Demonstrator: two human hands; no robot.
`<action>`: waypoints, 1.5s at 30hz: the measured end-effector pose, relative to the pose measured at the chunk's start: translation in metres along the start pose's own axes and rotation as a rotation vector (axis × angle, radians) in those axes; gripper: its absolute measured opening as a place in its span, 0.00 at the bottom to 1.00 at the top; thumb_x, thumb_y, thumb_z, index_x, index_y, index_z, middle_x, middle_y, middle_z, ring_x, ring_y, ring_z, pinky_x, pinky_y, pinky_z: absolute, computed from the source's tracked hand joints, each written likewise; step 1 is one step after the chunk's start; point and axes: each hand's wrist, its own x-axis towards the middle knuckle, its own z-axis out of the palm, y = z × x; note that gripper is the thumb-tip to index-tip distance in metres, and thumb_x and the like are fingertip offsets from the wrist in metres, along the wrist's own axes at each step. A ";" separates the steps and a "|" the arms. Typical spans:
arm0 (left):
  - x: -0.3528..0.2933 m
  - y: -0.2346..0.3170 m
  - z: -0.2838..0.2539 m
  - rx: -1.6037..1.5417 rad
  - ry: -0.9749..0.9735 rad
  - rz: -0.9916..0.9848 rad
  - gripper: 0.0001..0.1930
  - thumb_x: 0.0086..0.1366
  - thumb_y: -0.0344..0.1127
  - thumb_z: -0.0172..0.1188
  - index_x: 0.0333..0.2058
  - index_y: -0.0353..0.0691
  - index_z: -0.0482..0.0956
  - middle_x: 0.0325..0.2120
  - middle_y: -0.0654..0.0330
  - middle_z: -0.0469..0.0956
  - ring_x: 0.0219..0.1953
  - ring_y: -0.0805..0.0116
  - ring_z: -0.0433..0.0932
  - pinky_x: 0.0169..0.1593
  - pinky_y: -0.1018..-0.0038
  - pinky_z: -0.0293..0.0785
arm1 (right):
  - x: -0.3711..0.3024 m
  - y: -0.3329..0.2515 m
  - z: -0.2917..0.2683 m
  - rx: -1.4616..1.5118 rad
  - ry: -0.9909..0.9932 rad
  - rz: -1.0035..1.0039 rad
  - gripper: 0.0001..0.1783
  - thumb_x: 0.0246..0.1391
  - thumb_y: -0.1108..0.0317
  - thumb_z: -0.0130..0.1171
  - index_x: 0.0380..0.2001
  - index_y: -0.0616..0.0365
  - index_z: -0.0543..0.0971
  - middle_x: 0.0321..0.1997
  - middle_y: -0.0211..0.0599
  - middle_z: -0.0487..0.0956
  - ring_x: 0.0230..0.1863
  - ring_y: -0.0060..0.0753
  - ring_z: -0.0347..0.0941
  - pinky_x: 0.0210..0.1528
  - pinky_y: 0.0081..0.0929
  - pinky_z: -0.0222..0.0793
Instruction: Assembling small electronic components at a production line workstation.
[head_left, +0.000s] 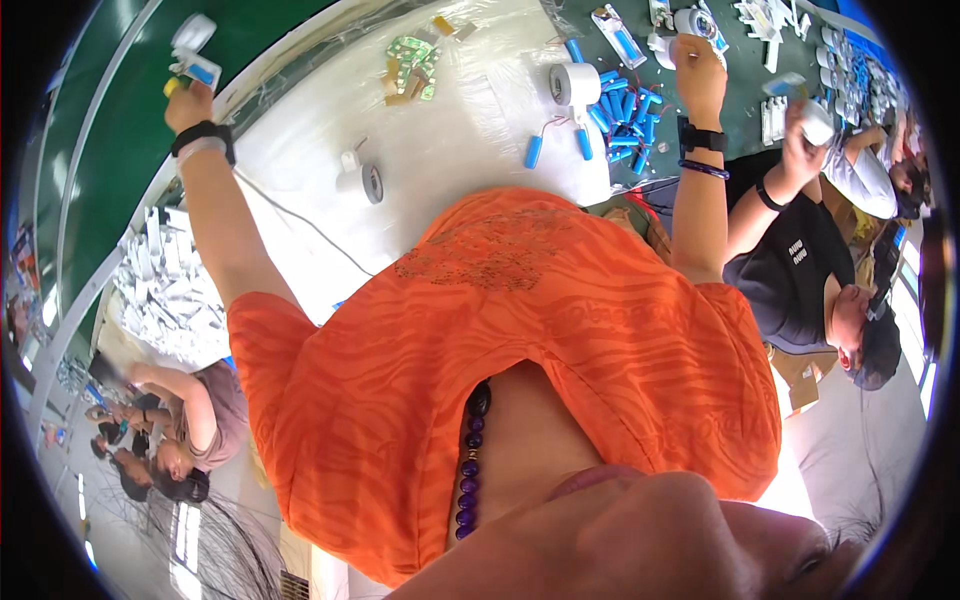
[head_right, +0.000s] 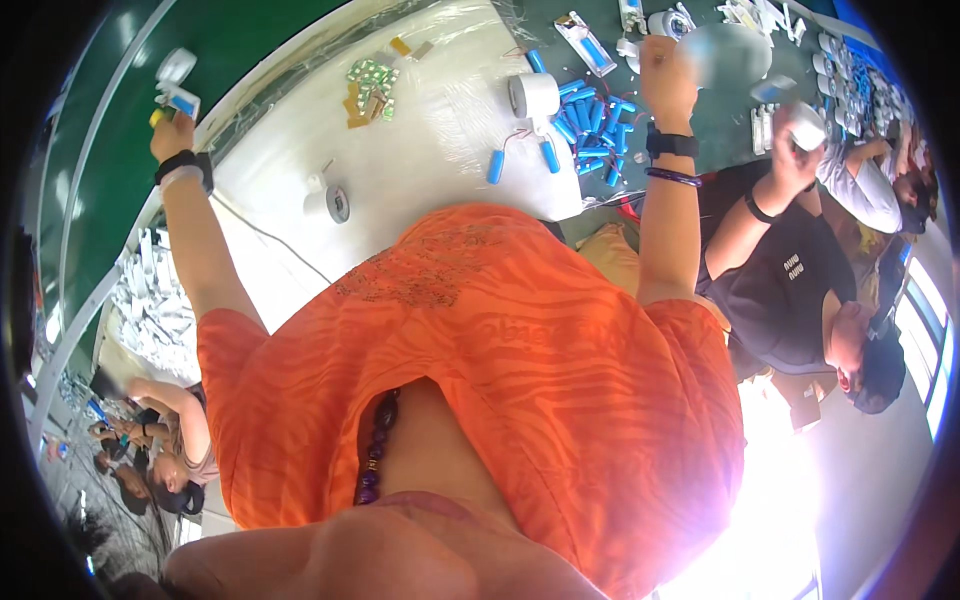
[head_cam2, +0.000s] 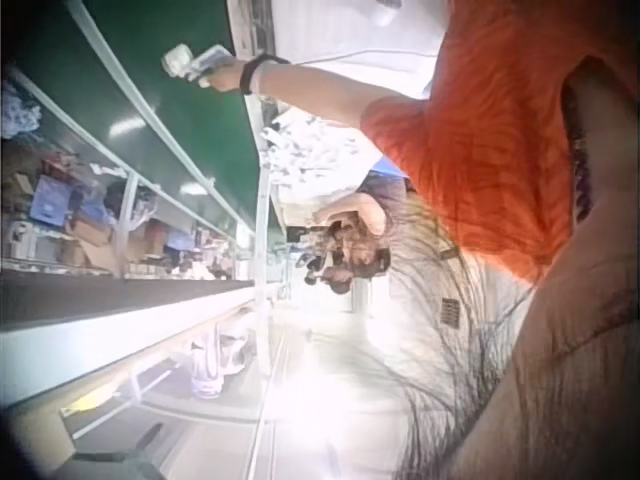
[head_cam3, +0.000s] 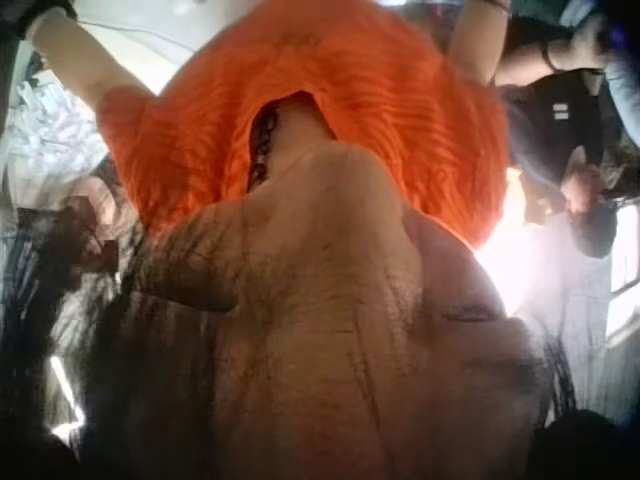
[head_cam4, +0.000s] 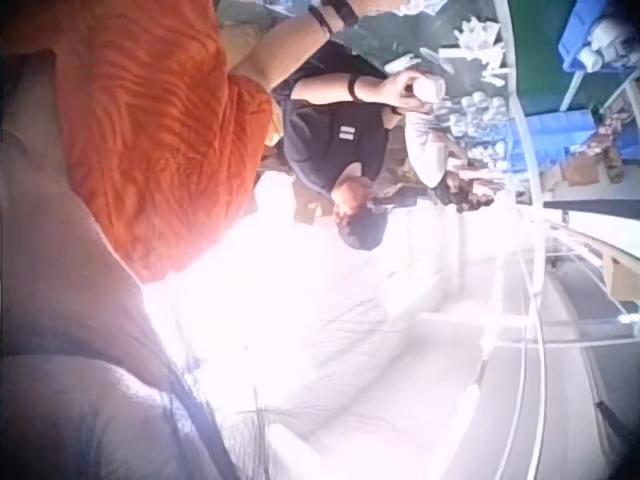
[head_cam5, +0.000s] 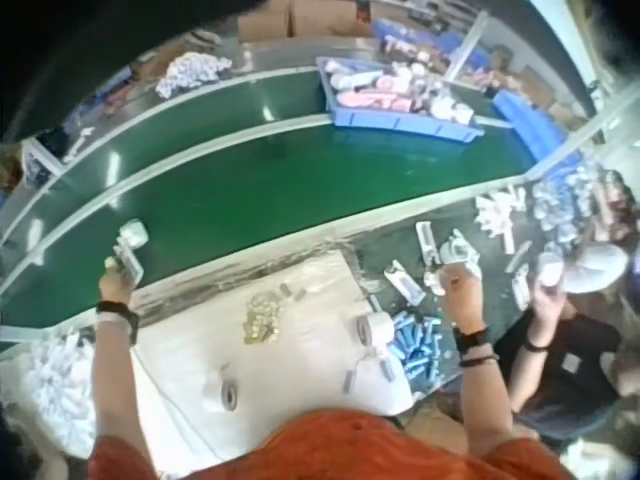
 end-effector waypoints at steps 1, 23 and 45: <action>-0.004 -0.036 0.024 0.143 -0.021 -0.049 0.16 0.54 0.47 0.58 0.28 0.39 0.80 0.29 0.50 0.80 0.33 0.50 0.80 0.37 0.59 0.75 | 0.002 0.000 -0.003 -0.032 0.070 -0.014 0.11 0.51 0.60 0.57 0.37 0.49 0.79 0.31 0.37 0.82 0.32 0.42 0.79 0.35 0.35 0.73; -0.162 0.245 -0.191 -1.639 -0.191 -0.141 0.14 0.64 0.29 0.47 0.46 0.34 0.74 0.44 0.57 0.76 0.46 0.68 0.76 0.48 0.74 0.72 | 0.032 -0.027 -0.035 0.710 -0.292 0.047 0.14 0.59 0.61 0.53 0.33 0.63 0.78 0.30 0.33 0.80 0.33 0.21 0.74 0.37 0.17 0.67; -0.202 0.263 -0.263 -2.328 -0.881 -0.015 0.21 0.58 0.32 0.61 0.50 0.35 0.68 0.33 0.62 0.72 0.32 0.71 0.75 0.38 0.71 0.77 | -0.111 -0.197 -0.092 0.806 -1.155 -0.428 0.08 0.53 0.66 0.59 0.29 0.61 0.77 0.21 0.29 0.76 0.20 0.20 0.72 0.25 0.16 0.65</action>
